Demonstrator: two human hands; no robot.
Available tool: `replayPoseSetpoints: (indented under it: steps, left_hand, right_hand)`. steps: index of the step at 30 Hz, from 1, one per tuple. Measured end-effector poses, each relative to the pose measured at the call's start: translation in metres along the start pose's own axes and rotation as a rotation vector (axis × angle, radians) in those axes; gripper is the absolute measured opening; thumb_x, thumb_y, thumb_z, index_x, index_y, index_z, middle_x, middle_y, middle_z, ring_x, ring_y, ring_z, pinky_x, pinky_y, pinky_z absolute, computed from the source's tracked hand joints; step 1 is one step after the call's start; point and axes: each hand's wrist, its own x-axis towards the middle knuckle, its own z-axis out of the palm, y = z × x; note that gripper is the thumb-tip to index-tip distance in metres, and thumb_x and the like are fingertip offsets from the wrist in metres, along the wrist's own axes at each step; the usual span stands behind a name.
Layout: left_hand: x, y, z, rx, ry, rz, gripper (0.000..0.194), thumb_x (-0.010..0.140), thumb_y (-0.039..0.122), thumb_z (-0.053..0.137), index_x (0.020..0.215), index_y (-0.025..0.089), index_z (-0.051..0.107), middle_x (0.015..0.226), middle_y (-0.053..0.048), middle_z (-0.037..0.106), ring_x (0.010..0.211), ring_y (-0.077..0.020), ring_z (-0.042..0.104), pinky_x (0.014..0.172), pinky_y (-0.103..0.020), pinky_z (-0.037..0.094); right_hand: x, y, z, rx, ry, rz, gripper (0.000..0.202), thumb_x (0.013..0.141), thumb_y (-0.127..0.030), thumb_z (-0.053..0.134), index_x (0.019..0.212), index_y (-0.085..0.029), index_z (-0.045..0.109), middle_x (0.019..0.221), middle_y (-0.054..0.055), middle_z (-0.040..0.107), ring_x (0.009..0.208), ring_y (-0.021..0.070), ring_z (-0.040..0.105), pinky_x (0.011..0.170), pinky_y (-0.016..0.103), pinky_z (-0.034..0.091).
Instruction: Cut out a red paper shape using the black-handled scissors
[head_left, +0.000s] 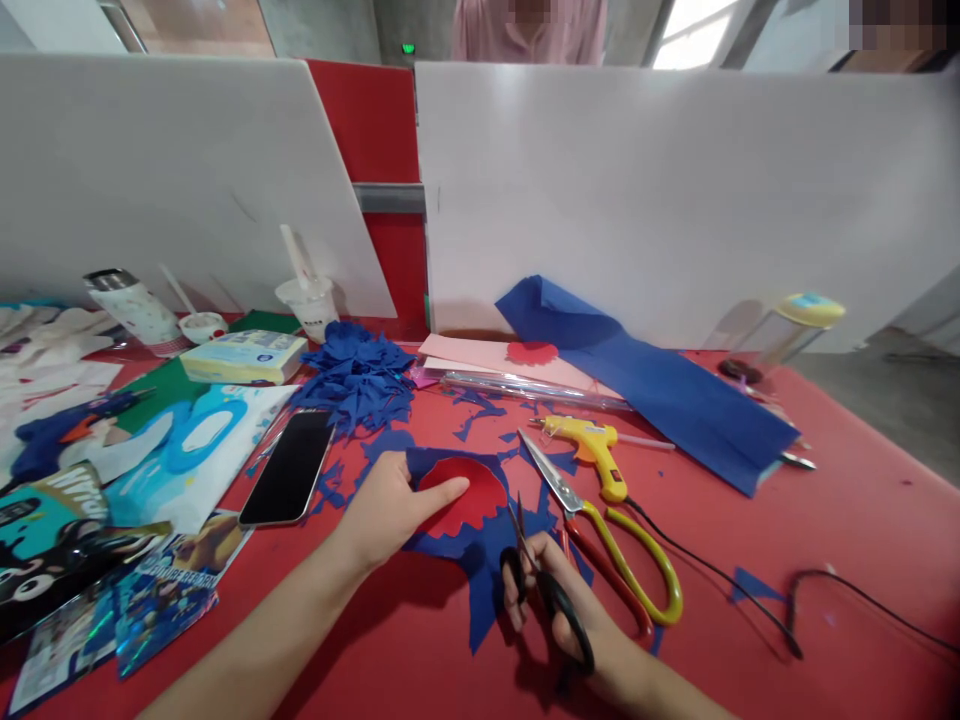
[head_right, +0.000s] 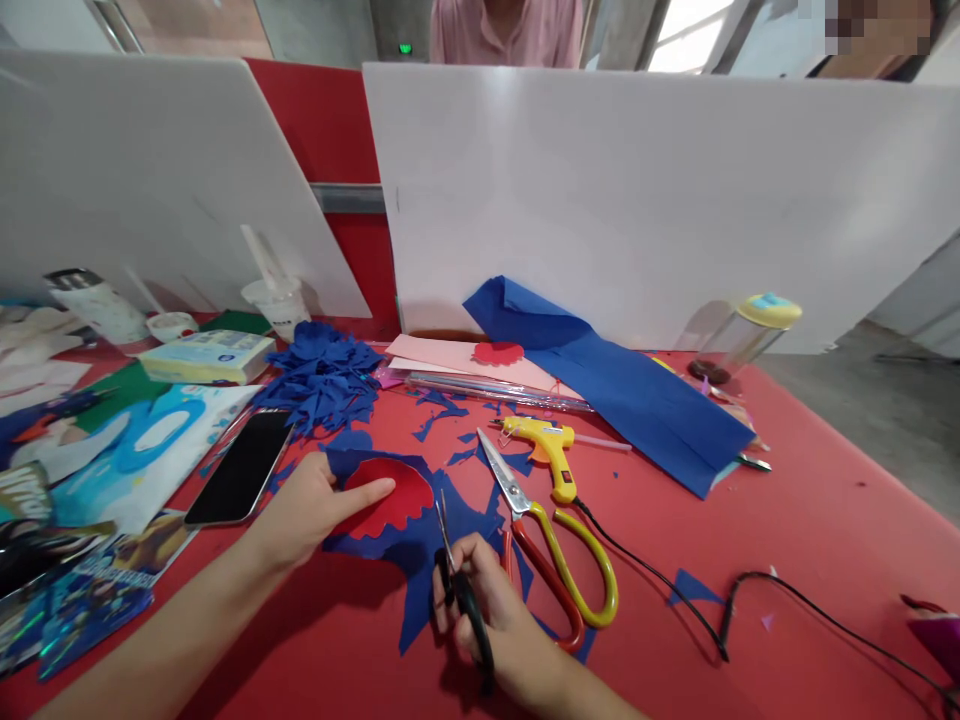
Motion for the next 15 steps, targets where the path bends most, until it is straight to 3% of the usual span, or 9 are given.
replayPoseSetpoints:
  steps: [15]
  left_hand:
    - [-0.0021,-0.0089,0.0069,0.026,0.048,-0.035,0.029,0.067,0.040,0.067,0.072,0.011,0.066,0.071,-0.006,0.069,0.062,-0.0198,0.063,0.057,-0.029,0.052]
  right_hand:
    - [-0.0029,0.0023,0.0029,0.082,0.041,0.009,0.051,0.063,-0.066,0.059,0.082,-0.026,0.036,0.069,-0.004,0.042,0.055,0.0114,0.034,0.053,0.024,0.026]
